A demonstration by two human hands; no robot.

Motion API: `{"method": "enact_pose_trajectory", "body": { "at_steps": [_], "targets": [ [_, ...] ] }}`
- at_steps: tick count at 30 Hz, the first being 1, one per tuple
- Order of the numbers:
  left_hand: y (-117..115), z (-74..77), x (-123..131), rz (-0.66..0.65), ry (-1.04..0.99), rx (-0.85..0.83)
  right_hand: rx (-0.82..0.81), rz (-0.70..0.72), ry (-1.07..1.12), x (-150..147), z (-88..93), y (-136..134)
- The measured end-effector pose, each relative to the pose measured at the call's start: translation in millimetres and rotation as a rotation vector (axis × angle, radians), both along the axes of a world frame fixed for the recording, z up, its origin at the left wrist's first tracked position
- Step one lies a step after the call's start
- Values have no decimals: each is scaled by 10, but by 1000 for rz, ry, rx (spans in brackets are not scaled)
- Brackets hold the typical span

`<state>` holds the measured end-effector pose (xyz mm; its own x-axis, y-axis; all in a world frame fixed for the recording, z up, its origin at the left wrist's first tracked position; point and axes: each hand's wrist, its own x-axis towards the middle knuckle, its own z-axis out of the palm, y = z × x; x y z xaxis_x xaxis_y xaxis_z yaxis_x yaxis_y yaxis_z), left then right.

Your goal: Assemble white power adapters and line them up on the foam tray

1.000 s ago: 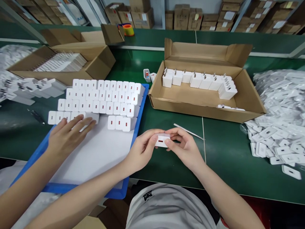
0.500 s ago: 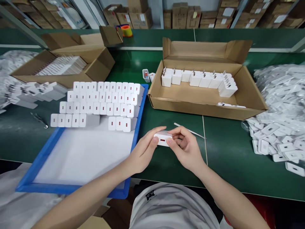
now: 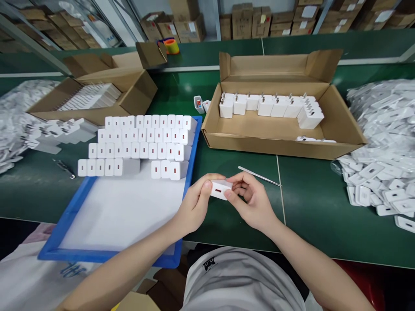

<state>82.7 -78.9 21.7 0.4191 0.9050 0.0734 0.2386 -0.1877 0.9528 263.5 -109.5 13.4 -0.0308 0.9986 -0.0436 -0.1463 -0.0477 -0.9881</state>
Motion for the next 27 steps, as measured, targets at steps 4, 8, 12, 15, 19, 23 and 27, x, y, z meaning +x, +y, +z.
{"method": "enact_pose_trajectory", "body": {
  "at_steps": [4,8,12,15,19,23,27],
  "targets": [
    [2,-70,18,2,-27,-99,26,-22,-22,22,-23,33],
    [61,-88,36,-30,-40,-100,68,-24,-27,59,-47,91],
    [123,-22,63,-23,-72,-19,111,16,-47,75,-9,138],
    [123,28,84,-15,-96,43,162,43,-57,74,40,143],
    [94,27,101,-15,-112,82,217,49,-51,82,43,126],
    [99,1,102,-76,-105,38,228,31,-34,137,13,125],
    [130,21,76,-110,-104,2,209,31,-25,212,19,143]
  ]
}}
